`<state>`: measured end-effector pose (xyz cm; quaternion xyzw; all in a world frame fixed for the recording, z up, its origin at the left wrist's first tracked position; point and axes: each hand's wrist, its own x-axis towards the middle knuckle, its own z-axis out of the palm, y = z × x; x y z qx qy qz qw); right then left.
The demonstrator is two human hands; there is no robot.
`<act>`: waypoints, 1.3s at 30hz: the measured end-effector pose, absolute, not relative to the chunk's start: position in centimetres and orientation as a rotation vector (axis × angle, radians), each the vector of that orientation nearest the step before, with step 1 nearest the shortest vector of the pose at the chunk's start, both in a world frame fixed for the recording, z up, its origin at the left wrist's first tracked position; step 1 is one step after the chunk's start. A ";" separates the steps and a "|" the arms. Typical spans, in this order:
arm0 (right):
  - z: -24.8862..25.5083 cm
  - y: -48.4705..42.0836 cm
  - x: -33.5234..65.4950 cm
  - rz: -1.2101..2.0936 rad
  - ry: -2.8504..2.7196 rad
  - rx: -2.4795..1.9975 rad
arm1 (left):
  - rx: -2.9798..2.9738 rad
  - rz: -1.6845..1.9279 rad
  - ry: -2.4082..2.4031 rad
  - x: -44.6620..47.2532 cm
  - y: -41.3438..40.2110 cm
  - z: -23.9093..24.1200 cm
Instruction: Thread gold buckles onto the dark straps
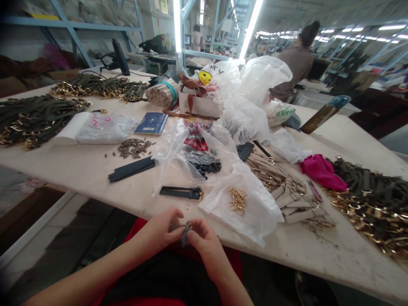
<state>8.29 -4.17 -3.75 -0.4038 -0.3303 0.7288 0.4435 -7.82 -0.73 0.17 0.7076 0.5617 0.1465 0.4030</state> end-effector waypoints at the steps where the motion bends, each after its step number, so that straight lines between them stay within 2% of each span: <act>1: -3.7 -4.1 8.3 1.794 -0.803 -1.006 | 1.803 0.341 1.455 -7.9 -0.7 0.1; 5: -3.5 -3.7 8.4 1.769 -0.835 -1.014 | 1.805 0.312 1.407 -8.0 -0.6 0.1; 12: -3.6 -2.9 8.3 1.335 -1.076 -1.331 | 1.411 0.506 1.082 -7.8 -0.9 0.6; 15: -3.7 -2.9 8.3 1.325 -1.155 -1.331 | 1.215 0.553 1.030 -7.6 -1.1 0.4; 20: -3.5 -3.4 9.4 1.216 -1.604 -1.359 | 1.021 0.525 0.998 -7.7 -1.5 0.4; 27: -2.2 -4.1 10.3 1.122 -1.779 -1.377 | 0.921 0.447 0.887 -8.2 -1.8 0.7; 34: -2.3 -4.7 10.3 1.386 -1.596 -1.382 | 1.000 0.370 0.853 -8.0 -2.0 0.9; 39: -1.3 -4.6 10.5 1.043 -1.926 -1.251 | 1.036 0.377 0.850 -7.7 -2.3 1.0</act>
